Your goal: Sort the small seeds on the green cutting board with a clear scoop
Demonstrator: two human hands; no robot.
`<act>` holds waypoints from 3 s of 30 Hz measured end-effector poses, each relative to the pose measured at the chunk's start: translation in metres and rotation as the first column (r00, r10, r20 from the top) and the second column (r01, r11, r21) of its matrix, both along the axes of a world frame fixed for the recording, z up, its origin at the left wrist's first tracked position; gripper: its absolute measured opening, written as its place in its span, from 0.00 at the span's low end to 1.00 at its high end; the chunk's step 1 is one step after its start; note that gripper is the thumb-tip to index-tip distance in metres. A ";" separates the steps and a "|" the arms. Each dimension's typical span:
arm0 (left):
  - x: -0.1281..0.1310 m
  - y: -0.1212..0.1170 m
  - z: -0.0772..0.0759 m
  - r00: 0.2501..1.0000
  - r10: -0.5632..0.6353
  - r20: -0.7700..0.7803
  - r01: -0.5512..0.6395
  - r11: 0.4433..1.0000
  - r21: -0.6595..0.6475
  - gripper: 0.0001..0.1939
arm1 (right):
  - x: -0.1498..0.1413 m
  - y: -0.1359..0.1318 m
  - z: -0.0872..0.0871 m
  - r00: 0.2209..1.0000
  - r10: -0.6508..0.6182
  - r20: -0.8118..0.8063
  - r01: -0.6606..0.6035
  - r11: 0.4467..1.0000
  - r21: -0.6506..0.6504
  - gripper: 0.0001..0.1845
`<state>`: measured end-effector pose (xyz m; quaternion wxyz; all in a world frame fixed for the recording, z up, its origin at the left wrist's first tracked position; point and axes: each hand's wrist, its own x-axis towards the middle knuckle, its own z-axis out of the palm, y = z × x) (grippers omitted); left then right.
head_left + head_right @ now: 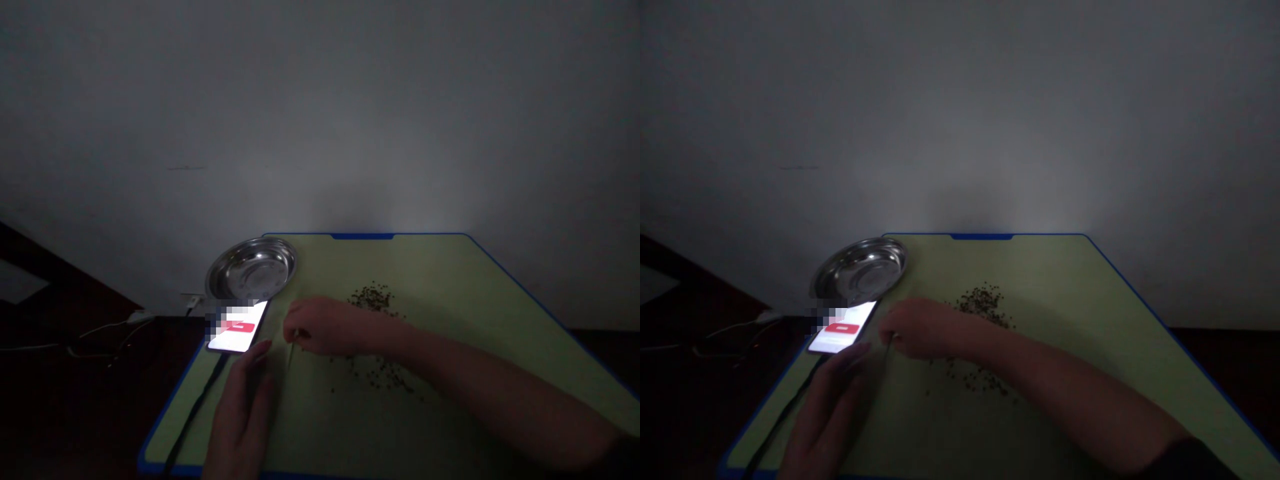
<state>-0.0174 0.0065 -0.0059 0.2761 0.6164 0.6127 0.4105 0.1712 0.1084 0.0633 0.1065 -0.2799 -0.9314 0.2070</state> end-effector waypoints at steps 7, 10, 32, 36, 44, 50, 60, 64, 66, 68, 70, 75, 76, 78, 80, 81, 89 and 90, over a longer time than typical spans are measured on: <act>-0.004 -0.001 -0.004 0.990 -0.078 -0.118 0.079 0.997 0.001 0.22 | 0.043 -0.023 -0.017 0.997 -0.062 -0.055 0.060 0.997 -0.037 0.10; -0.007 0.000 -0.008 0.983 -0.089 -0.160 0.092 0.996 0.011 0.23 | 0.071 -0.031 -0.019 0.990 -0.134 -0.046 0.131 0.989 -0.062 0.11; 0.001 0.004 -0.007 0.964 -0.094 -0.249 0.114 0.991 0.069 0.22 | 0.076 -0.057 -0.022 0.985 -0.161 -0.061 0.152 0.980 -0.128 0.14; 0.000 0.005 -0.008 0.966 -0.069 -0.249 0.092 0.993 0.080 0.23 | 0.100 -0.065 -0.010 0.968 -0.235 -0.086 0.225 0.967 -0.118 0.14; 0.004 0.007 -0.004 0.961 -0.075 -0.266 0.109 0.987 0.119 0.21 | 0.140 -0.122 0.011 0.876 -0.480 -0.050 0.481 0.860 0.173 0.13; 0.004 0.007 -0.005 0.950 -0.092 -0.300 0.131 0.985 0.113 0.22 | 0.142 -0.161 -0.019 0.839 -0.538 0.083 0.525 0.840 0.140 0.15; 0.004 0.007 -0.006 0.946 -0.087 -0.313 0.131 0.984 0.121 0.21 | 0.095 -0.099 -0.030 0.814 -0.577 0.069 0.549 0.803 0.234 0.09; 0.000 0.006 -0.008 0.938 -0.111 -0.329 0.155 0.982 0.111 0.21 | 0.100 -0.075 -0.029 0.768 -0.633 0.100 0.583 0.755 0.300 0.09; -0.003 0.006 -0.011 0.933 -0.124 -0.339 0.166 0.981 0.099 0.20 | 0.107 -0.067 -0.029 0.744 -0.660 0.103 0.598 0.727 0.338 0.09; -0.005 0.006 -0.013 0.931 -0.135 -0.339 0.173 0.981 0.085 0.20 | 0.115 -0.060 -0.030 0.724 -0.682 0.104 0.609 0.702 0.370 0.10; -0.007 0.006 -0.014 0.932 -0.142 -0.333 0.176 0.982 0.075 0.20 | 0.124 -0.055 -0.030 0.710 -0.697 0.102 0.618 0.686 0.384 0.10; -0.007 0.005 -0.013 0.935 -0.149 -0.322 0.174 0.983 0.051 0.21 | 0.147 -0.041 -0.018 0.702 -0.710 0.059 0.644 0.669 0.371 0.08; -0.006 0.005 -0.012 0.936 -0.152 -0.319 0.175 0.983 0.046 0.21 | 0.149 -0.038 -0.013 0.702 -0.711 0.042 0.651 0.665 0.366 0.08; -0.005 0.005 -0.009 0.939 -0.153 -0.308 0.172 0.984 0.038 0.21 | 0.150 -0.030 -0.004 0.709 -0.706 0.008 0.655 0.662 0.363 0.07; -0.004 0.005 -0.008 0.943 -0.142 -0.300 0.157 0.987 0.026 0.21 | 0.144 -0.020 0.001 0.728 -0.686 -0.007 0.639 0.675 0.369 0.08; -0.004 0.005 -0.007 0.944 -0.141 -0.299 0.153 0.988 0.019 0.21 | 0.139 -0.015 0.002 0.741 -0.672 -0.006 0.625 0.685 0.374 0.08; -0.004 0.006 -0.008 0.922 -0.150 -0.357 0.182 0.982 0.057 0.20 | 0.103 -0.026 -0.024 0.819 -0.570 0.063 0.506 0.770 0.389 0.09; -0.004 0.006 -0.007 0.920 -0.153 -0.360 0.184 0.982 0.053 0.20 | 0.105 -0.035 -0.026 0.828 -0.555 0.075 0.488 0.781 0.389 0.10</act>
